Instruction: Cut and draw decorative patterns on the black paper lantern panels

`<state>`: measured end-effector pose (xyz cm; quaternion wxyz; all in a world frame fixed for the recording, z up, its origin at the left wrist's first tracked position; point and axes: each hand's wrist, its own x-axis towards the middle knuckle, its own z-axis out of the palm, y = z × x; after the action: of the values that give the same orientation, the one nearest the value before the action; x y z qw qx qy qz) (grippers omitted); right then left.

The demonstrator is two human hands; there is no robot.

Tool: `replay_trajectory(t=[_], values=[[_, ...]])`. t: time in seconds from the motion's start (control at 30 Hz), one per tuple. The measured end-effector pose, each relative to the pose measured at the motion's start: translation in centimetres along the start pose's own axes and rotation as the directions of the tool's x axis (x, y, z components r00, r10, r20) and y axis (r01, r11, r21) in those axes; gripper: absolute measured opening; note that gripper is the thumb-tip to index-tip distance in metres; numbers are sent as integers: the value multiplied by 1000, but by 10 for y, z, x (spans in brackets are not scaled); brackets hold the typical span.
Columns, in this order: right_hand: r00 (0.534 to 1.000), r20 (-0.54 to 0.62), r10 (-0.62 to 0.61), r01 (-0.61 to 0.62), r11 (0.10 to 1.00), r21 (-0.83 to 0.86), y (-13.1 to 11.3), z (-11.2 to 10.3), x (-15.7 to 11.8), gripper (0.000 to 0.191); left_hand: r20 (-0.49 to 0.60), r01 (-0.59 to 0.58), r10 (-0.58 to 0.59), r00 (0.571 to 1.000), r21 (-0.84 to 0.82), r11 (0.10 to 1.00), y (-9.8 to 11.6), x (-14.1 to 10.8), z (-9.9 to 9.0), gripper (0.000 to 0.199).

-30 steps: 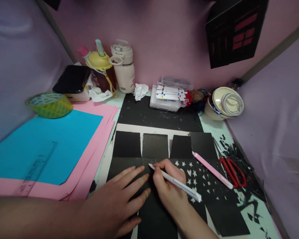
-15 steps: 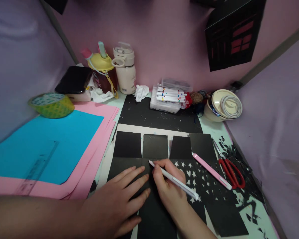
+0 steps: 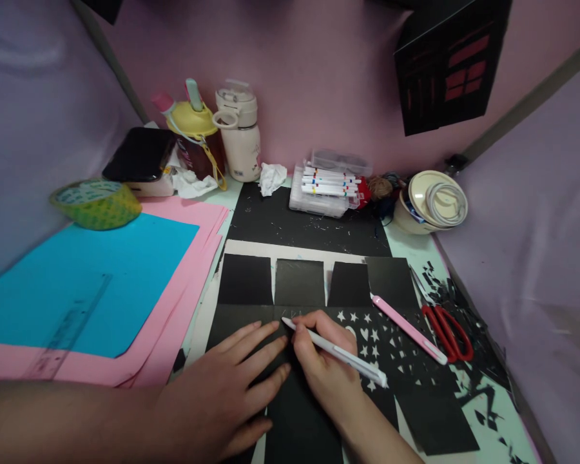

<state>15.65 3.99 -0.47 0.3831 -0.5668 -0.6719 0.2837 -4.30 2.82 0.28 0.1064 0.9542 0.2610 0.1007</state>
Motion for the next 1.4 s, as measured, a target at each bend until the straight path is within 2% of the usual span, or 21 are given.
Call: replay_trajectory(t=[0.37,0.77,1.1,1.23,1.33,1.4], values=[[999,-8,-54,53,998,-13,-1,0,0,17,13,6,-5,1000,-21,1000,1,0,1,53],[999,-54,-6,4,999,-35,-2,0,-1,18,32,14,-13,999,-17,1000,1,0,-2,50],[969,-236,-75,84,996,26,1,-7,-5,9,6,20,-20,1000,-27,999,2,-1,-2,51],[950,-311,-41,41,999,-7,0,-8,-4,8,-13,23,-23,1000,-17,1000,2,-2,-3,50],[963,-271,-6,4,1000,-7,-1,-8,-5,5,-25,29,-30,999,-22,999,3,-2,-3,49],[976,-217,-25,25,1000,-4,-2,-8,-5,7,-34,29,-30,999,-29,999,3,-2,-2,50]])
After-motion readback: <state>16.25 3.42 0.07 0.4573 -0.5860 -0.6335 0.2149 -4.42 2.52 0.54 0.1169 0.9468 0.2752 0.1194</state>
